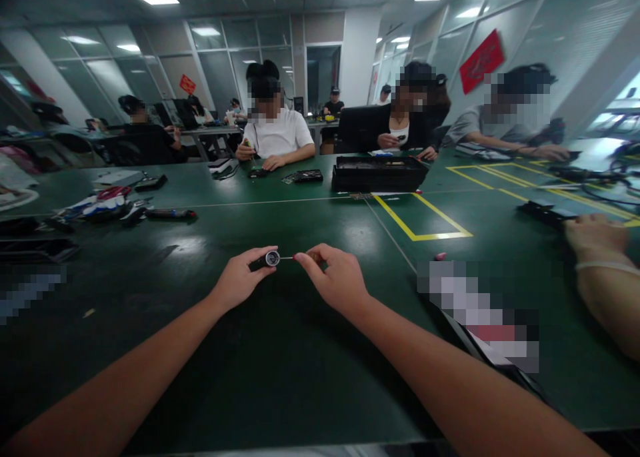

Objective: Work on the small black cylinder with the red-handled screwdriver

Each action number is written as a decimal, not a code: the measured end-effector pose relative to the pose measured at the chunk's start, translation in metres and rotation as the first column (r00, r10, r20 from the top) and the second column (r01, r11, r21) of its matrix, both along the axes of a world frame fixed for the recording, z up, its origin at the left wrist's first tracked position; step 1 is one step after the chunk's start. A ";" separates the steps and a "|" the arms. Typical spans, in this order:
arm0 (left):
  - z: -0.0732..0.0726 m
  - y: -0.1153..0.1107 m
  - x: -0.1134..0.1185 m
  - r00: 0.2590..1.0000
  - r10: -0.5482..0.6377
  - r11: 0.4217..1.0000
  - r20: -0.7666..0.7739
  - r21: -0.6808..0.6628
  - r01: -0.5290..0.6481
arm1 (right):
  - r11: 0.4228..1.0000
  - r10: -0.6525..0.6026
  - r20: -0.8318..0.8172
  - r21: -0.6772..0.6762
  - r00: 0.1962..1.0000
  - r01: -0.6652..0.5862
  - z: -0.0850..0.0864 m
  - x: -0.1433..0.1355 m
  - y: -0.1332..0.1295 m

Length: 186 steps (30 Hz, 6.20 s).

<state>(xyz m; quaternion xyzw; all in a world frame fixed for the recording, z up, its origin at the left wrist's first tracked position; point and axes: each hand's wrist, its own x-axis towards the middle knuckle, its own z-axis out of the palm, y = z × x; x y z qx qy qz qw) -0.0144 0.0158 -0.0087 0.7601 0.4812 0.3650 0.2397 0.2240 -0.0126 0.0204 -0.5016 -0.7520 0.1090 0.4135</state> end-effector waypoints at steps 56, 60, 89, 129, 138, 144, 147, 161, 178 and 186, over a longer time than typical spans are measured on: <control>0.014 -0.010 0.010 0.975 0.013 1.000 -0.220 0.028 -0.006 | 0.956 0.015 -0.691 -0.203 0.722 -0.214 -0.019 -0.009 0.013; 0.014 -0.010 0.010 0.978 0.037 0.999 -0.206 0.026 -0.032 | 0.966 0.069 -0.564 -0.169 0.823 -0.197 -0.014 -0.006 0.010; 0.007 -0.004 0.003 0.980 0.070 0.997 -0.189 0.036 -0.064 | 0.993 0.113 -0.126 -0.006 0.986 -0.115 0.001 -0.001 -0.005; 0.009 -0.006 0.005 0.972 0.084 0.996 -0.220 0.042 -0.076 | 0.980 0.071 -0.213 -0.166 0.975 -0.107 -0.003 0.005 0.008; 0.006 -0.005 0.006 0.970 0.076 0.996 -0.231 0.054 -0.066 | 0.966 0.107 -0.381 -0.179 0.918 -0.187 -0.008 -0.001 0.002; 0.011 -0.010 0.011 0.959 0.007 0.986 -0.283 0.164 0.041 | 0.911 -0.053 -0.781 -0.292 0.622 -0.290 -0.014 -0.006 0.014; 0.012 -0.011 0.013 0.954 0.029 0.973 -0.300 0.225 0.041 | 0.867 -0.223 -0.893 -0.365 0.391 -0.340 -0.018 -0.005 0.020; 0.007 -0.010 0.014 0.990 0.000 0.994 -0.142 0.107 0.015 | 0.925 -0.026 -0.778 -0.256 0.627 -0.280 -0.020 -0.006 0.017; 0.007 -0.009 0.009 0.990 0.040 0.994 -0.133 0.108 -0.026 | 0.992 -0.024 -0.074 -0.125 0.997 0.015 0.004 0.000 0.000; 0.005 -0.008 0.008 0.991 0.030 0.990 -0.131 0.139 -0.011 | 0.991 -0.026 -0.073 -0.134 0.997 0.017 0.001 0.002 0.004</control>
